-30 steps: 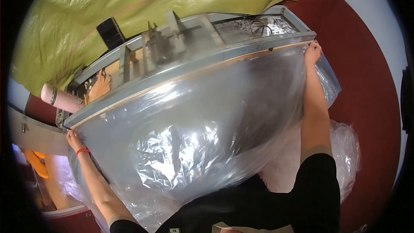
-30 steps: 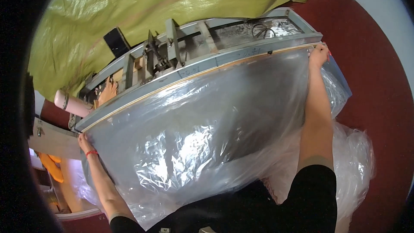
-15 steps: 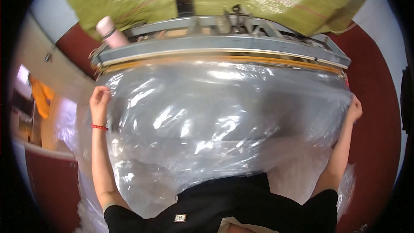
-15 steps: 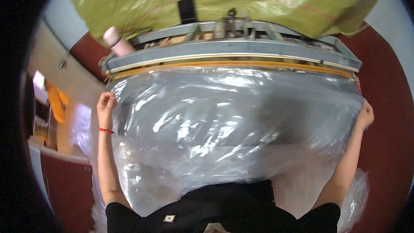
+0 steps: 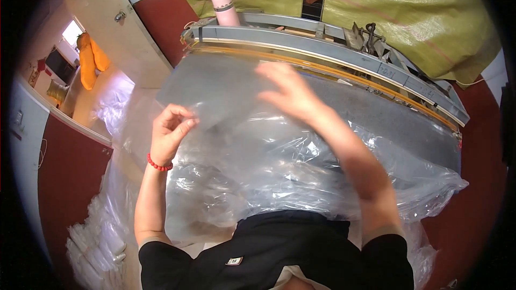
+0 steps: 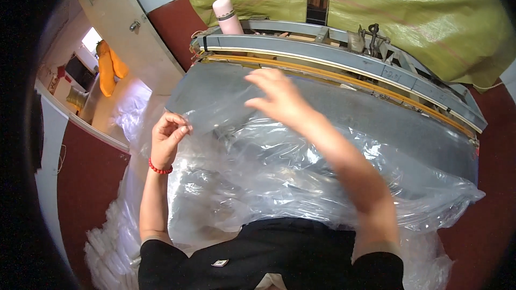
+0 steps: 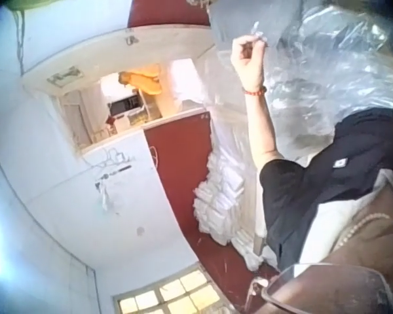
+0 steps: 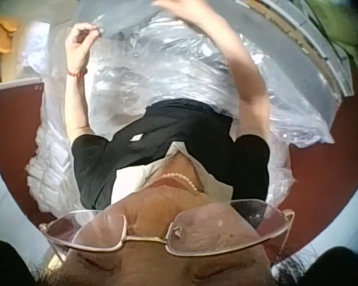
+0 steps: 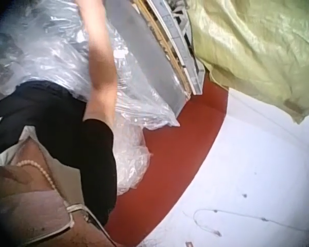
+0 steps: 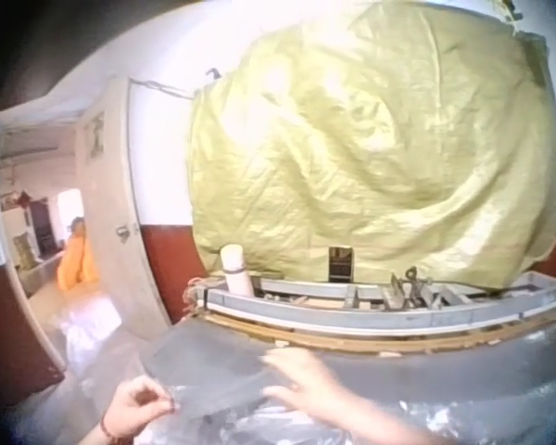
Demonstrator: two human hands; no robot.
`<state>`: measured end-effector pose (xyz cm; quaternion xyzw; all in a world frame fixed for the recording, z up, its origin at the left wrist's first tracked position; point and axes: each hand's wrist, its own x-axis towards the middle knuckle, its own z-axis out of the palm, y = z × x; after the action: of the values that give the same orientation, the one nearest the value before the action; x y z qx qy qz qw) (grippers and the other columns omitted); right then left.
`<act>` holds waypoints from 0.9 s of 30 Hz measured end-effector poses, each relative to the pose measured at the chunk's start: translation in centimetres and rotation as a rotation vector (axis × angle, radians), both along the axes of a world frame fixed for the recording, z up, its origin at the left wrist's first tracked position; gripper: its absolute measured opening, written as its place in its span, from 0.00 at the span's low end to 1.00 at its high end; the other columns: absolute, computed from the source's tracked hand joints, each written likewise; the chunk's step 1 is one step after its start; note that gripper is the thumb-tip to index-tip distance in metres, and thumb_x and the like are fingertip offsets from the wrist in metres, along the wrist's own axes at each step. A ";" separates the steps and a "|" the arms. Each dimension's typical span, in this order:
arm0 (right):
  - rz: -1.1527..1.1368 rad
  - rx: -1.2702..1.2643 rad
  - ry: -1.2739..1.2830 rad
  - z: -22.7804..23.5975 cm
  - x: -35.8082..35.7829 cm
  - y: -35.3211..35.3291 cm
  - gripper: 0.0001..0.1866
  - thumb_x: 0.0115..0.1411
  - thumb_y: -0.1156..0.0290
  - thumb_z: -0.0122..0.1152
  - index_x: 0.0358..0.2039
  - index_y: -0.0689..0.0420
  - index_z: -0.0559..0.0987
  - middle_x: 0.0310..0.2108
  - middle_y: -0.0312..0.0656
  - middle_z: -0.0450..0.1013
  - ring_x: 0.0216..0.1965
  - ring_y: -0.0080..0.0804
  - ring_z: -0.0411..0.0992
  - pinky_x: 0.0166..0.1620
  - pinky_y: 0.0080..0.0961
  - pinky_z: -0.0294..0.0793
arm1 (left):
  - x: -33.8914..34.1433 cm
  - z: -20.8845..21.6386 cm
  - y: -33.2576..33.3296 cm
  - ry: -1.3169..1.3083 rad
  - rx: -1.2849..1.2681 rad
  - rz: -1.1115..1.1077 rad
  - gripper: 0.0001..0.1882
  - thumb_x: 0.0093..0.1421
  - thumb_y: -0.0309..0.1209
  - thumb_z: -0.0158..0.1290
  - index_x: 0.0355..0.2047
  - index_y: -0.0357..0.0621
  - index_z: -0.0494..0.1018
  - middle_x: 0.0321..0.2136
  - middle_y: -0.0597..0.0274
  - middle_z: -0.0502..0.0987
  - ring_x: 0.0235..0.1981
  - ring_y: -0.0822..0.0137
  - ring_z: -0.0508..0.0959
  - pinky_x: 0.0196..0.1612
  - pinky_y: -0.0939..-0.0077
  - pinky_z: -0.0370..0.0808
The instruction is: The person aligns and manages large plastic film sheets on a sealing machine by hand.
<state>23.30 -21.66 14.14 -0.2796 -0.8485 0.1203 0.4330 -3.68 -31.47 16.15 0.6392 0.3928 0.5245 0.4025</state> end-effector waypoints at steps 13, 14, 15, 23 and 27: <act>-0.738 -0.571 0.206 -7.9 30.1 -6.9 0.06 0.47 0.70 0.59 0.24 0.58 0.76 0.21 0.32 0.70 0.24 0.17 0.65 0.30 0.16 0.64 | -12.9 -13.5 -1.6 1.677 -0.329 -0.205 0.07 0.51 0.35 0.46 0.28 0.50 0.71 0.25 0.57 0.74 0.29 0.55 0.74 0.35 0.61 0.69; -0.906 -0.583 0.244 -8.1 35.6 -9.5 0.07 0.48 0.70 0.58 0.25 0.59 0.77 0.22 0.32 0.70 0.25 0.17 0.65 0.31 0.15 0.64 | -13.6 -15.1 -1.5 1.698 -0.363 -0.221 0.07 0.51 0.34 0.46 0.28 0.50 0.71 0.26 0.56 0.75 0.30 0.56 0.74 0.35 0.61 0.69; -0.995 -0.501 0.283 -8.3 40.9 -12.5 0.08 0.49 0.69 0.57 0.26 0.60 0.77 0.23 0.31 0.70 0.26 0.17 0.65 0.32 0.14 0.64 | -14.4 -16.3 -1.3 1.691 -0.349 -0.230 0.07 0.51 0.34 0.46 0.28 0.50 0.71 0.26 0.56 0.75 0.30 0.56 0.74 0.35 0.61 0.69; -1.690 -0.182 0.643 -9.1 67.1 -35.1 0.12 0.51 0.65 0.56 0.30 0.61 0.77 0.27 0.35 0.73 0.30 0.21 0.68 0.36 0.19 0.67 | -18.7 -8.0 10.8 1.521 -0.132 0.524 0.16 0.43 0.20 0.43 0.33 0.45 0.73 0.30 0.52 0.75 0.35 0.55 0.74 0.39 0.66 0.70; -1.964 -0.190 0.351 -9.6 66.2 -34.3 0.16 0.49 0.60 0.56 0.27 0.62 0.78 0.24 0.39 0.74 0.27 0.24 0.68 0.34 0.23 0.67 | -16.3 1.5 16.9 0.838 0.801 1.233 0.12 0.44 0.20 0.48 0.32 0.34 0.68 0.28 0.52 0.71 0.31 0.57 0.71 0.39 0.65 0.66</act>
<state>89.46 -55.93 4.50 -0.8680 -0.1526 -0.1838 0.4353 -19.94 -14.52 17.65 0.5464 0.5723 0.4696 -0.3915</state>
